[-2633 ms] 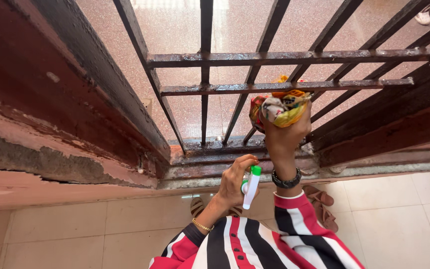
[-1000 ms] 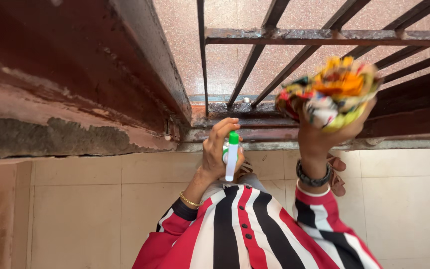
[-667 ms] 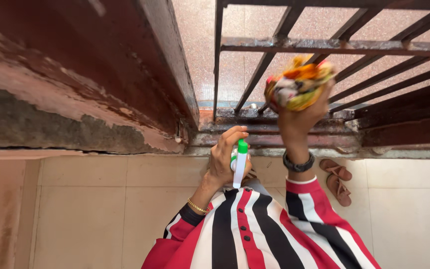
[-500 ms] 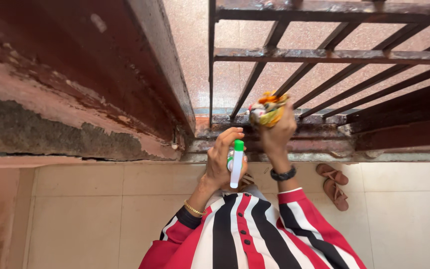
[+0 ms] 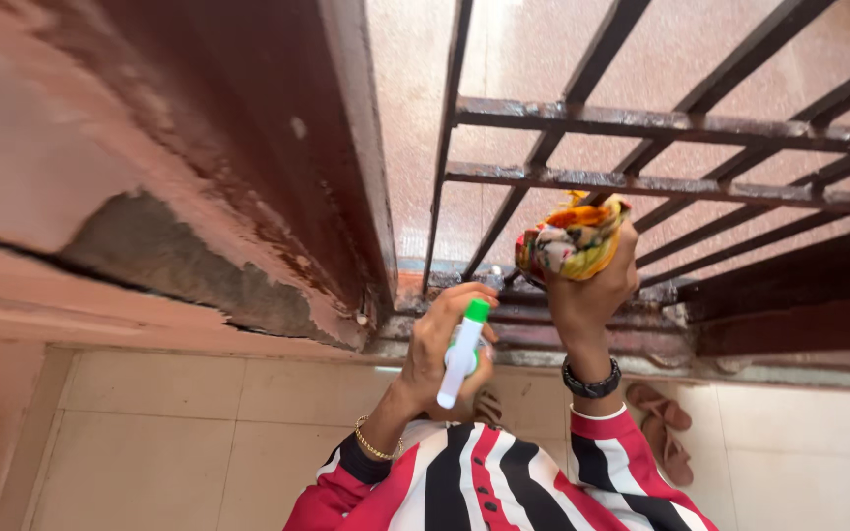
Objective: The person wipes the horizontal bars of a metal gate with a cloth, spraying liquid from a bottle onto the surface and then rubbing the bars and the frame.
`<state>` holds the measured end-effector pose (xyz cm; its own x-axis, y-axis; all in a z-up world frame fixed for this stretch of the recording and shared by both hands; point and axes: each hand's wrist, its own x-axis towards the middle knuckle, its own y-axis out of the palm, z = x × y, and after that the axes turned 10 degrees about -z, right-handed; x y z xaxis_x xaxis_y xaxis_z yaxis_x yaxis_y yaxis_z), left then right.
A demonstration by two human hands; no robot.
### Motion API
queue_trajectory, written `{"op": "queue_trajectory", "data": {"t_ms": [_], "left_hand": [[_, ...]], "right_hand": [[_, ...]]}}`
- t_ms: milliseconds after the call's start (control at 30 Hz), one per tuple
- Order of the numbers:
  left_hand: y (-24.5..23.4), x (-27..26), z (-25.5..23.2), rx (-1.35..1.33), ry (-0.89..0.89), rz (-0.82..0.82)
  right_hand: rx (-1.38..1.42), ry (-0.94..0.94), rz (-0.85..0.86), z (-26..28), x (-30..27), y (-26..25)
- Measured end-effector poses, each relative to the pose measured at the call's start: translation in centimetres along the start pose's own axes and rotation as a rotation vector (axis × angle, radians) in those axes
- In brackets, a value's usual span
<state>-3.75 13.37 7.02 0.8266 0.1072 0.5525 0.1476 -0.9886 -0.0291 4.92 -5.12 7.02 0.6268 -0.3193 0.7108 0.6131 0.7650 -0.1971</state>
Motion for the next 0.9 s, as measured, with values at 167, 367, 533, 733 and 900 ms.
{"op": "queue_trajectory", "data": {"t_ms": [167,367,533,733,900], "left_hand": [[-0.2,2.4,-3.7,0.114,0.219,-0.01],[0.8,2.4,-3.2,0.133,0.088,-0.007],[0.8,2.0,-3.7,0.08,0.018,-0.04],[0.2,0.4,-4.9,0.114,0.014,-0.08],[-0.2,-1.5,-6.0,0.142,0.002,-0.137]], "right_hand": [[-0.121,-0.099,-0.033,-0.3,-1.0,0.3],[-0.091,-0.109,0.075,-1.3,-1.9,-2.3],[-0.023,-0.029,0.067,0.0,-1.2,-5.1],[-0.229,-0.54,-0.136,6.2,3.6,-5.7],[-0.312,-1.022,0.041,11.2,6.9,1.4]]}}
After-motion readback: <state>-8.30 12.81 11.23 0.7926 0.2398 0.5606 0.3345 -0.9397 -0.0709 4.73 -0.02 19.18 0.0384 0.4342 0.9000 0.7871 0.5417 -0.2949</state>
